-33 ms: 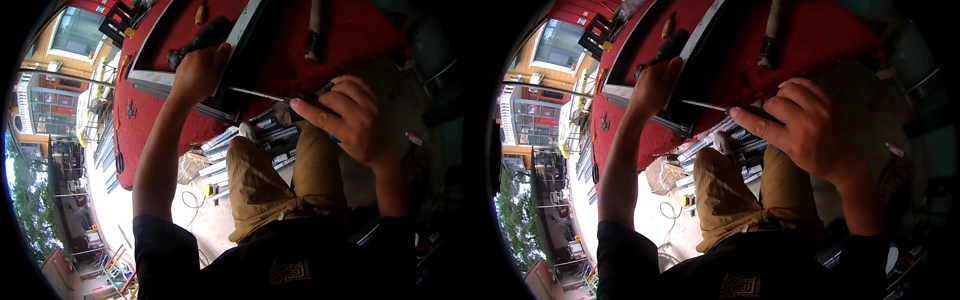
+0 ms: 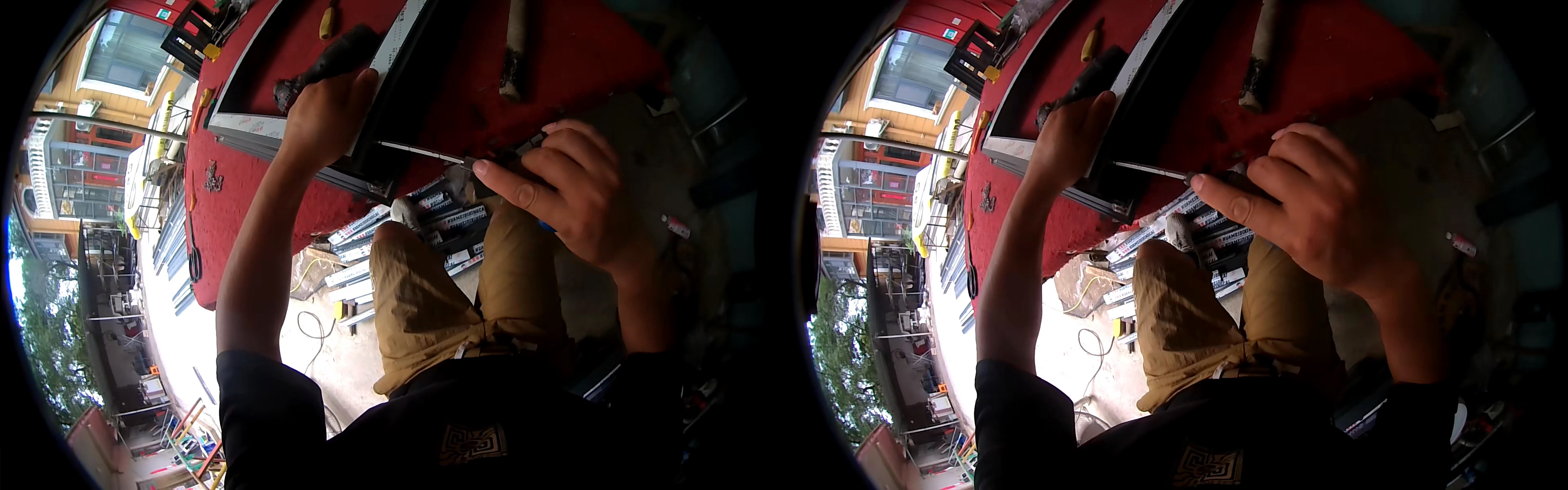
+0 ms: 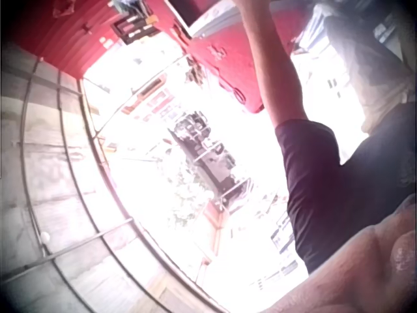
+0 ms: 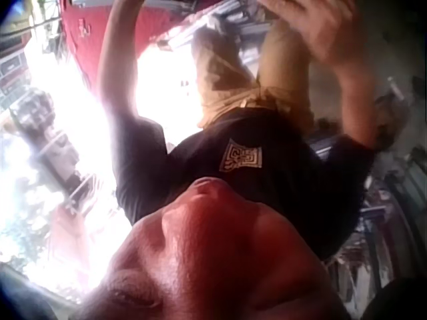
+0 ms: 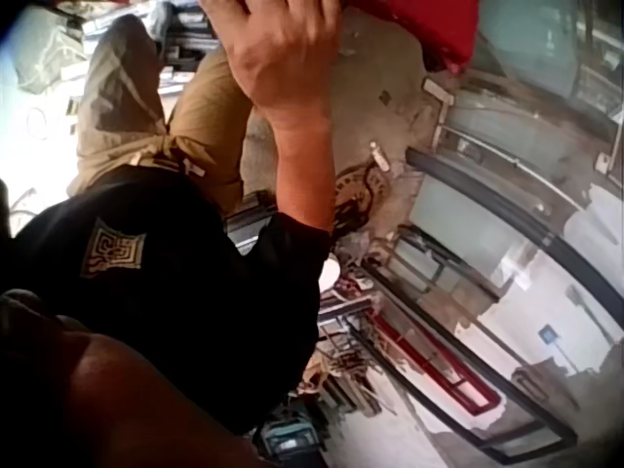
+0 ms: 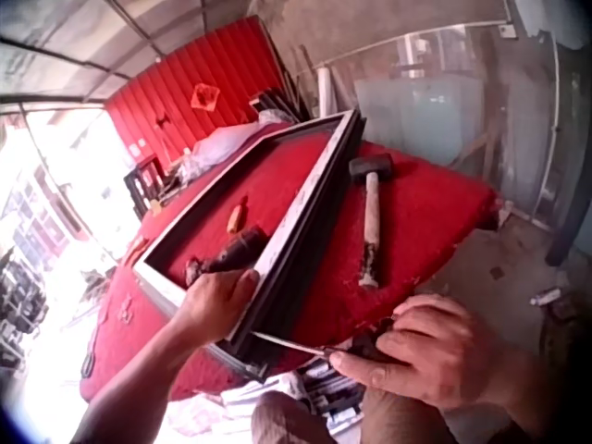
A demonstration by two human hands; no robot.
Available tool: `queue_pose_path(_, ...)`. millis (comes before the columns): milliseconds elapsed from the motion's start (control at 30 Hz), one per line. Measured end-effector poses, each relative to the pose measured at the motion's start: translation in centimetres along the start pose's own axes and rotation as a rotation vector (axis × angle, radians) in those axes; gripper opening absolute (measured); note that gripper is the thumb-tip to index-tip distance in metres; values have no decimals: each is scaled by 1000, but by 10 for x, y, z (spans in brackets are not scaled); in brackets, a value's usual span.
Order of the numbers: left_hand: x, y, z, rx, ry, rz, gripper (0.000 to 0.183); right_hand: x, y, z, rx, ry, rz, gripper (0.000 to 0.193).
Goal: The person uses a drill, a screwdriver, and a mallet to secure screws into the corners of a metal frame on a red work surface.
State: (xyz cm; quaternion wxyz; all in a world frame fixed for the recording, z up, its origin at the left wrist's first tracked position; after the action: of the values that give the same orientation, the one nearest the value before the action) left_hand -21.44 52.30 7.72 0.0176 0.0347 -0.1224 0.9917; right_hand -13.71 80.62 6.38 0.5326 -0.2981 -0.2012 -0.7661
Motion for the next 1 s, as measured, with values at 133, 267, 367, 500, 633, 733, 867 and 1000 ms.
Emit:
queue_pose_path(133,-3,4,2,11,9,39,47,7,8,0,-51,6,107,47)
queue_pose_path(267,0,6,0,-17,-30,23,57,11,-7,-5,277,162,-82,49)
queue_pose_path(367,-1,4,2,-5,-24,46,57,11,-7,-4,410,158,-149,53)
queue_pose_path(500,-2,3,3,-1,-31,64,57,9,-15,-14,668,138,-298,52)
queue_pose_path(633,-1,8,2,21,-7,101,56,-6,-23,-36,1197,181,-582,49)
queue_pose_path(733,2,9,0,28,20,64,50,-11,-24,-40,1254,107,-574,49)
queue_pose_path(867,2,9,0,11,14,34,48,-7,-26,-32,1161,78,-486,50)
queue_pose_path(1000,1,2,3,-13,18,38,47,-4,-14,6,479,123,-225,53)
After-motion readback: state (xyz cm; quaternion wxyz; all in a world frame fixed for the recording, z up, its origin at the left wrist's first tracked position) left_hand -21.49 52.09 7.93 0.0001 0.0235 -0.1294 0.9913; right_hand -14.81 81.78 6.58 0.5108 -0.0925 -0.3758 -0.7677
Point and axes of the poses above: each hand's wrist, its own x-axis towards the middle knuckle, its own z-axis out of the back of the hand, y = z × x, the point moved 9 cm from there along x, towards the middle knuckle, and after that the axes turned 7 degrees about y, right-handed, at the moved point
